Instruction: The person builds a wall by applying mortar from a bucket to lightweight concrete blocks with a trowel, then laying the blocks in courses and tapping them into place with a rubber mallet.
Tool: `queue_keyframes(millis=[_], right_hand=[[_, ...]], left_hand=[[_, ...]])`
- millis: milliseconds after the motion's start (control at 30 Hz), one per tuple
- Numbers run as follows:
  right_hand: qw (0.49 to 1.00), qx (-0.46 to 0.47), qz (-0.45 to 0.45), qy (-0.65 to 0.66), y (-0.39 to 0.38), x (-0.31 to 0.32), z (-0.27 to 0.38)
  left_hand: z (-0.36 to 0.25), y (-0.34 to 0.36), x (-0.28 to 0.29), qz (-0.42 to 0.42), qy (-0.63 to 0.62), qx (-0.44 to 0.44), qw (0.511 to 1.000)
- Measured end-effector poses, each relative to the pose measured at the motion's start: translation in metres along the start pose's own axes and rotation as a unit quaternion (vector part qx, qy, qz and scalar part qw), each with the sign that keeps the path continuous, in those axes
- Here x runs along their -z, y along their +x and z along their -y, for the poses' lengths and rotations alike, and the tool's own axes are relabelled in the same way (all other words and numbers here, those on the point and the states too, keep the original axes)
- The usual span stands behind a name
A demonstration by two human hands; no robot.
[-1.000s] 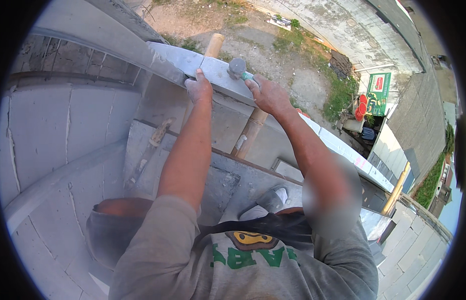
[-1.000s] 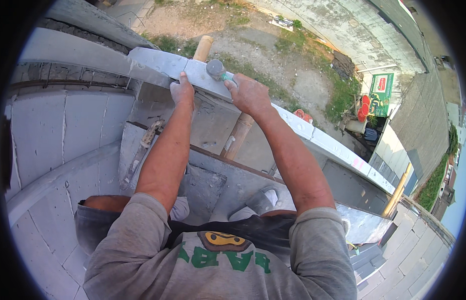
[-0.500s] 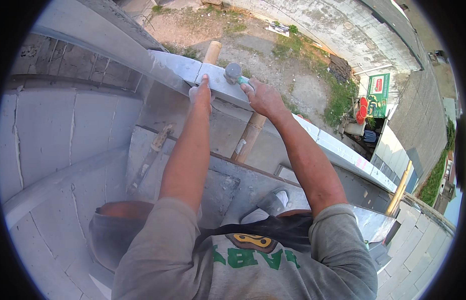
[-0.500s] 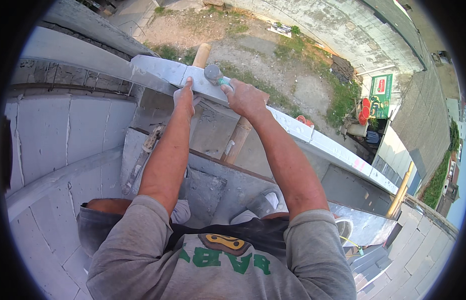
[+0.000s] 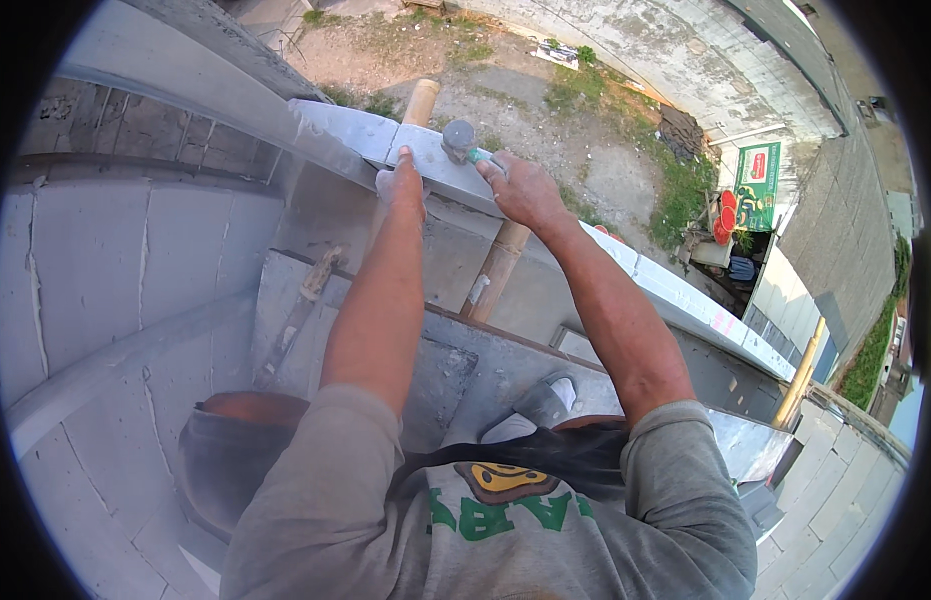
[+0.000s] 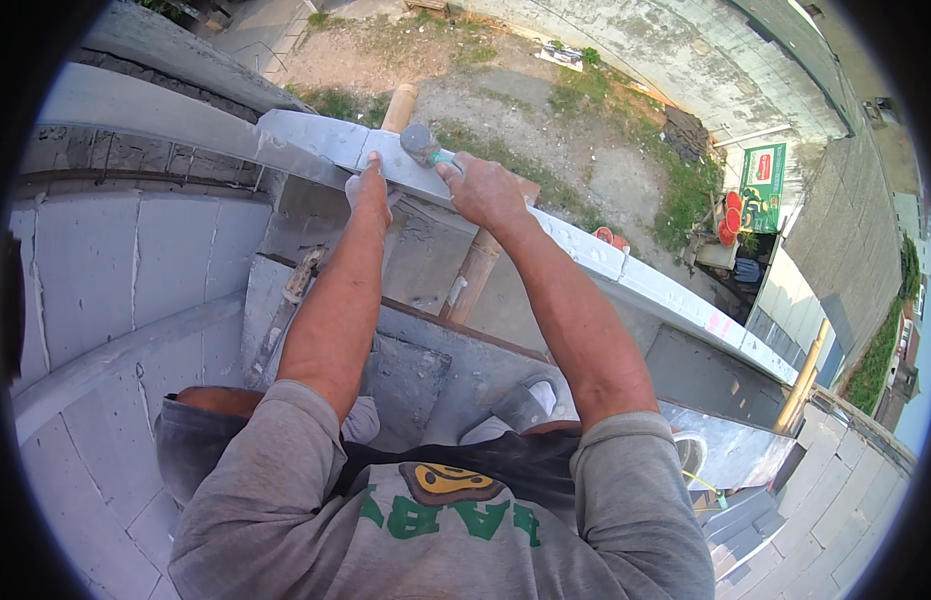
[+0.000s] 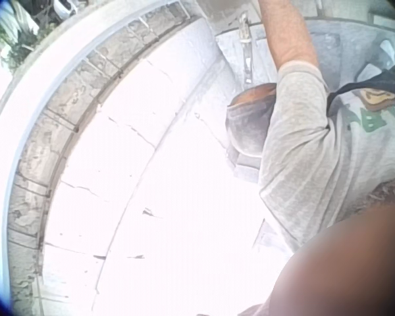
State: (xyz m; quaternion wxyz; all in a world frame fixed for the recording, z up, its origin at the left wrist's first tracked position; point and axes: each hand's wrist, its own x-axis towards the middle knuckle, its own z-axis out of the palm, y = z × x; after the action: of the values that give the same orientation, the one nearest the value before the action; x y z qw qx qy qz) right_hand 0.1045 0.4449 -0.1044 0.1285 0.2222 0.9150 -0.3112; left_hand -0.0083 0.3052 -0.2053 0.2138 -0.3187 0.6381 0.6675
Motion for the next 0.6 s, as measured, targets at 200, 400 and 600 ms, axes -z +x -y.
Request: queue_keyframes(millis=[200, 400, 600], right_hand=[[0.998, 0.038, -0.029, 0.051, -0.014, 0.005, 0.0], [0.998, -0.003, -0.046, 0.031, -0.009, -0.011, -0.003], [0.972, 0.0, -0.192, 0.134, -0.023, -0.022, -0.021]], left_hand=[[0.004, 0.001, -0.002, 0.008, 0.022, -0.015, 1.0], [0.019, 0.022, 0.003, -0.023, 0.021, -0.093, 0.995], [0.022, 0.018, -0.003, -0.061, 0.073, -0.072, 0.993]])
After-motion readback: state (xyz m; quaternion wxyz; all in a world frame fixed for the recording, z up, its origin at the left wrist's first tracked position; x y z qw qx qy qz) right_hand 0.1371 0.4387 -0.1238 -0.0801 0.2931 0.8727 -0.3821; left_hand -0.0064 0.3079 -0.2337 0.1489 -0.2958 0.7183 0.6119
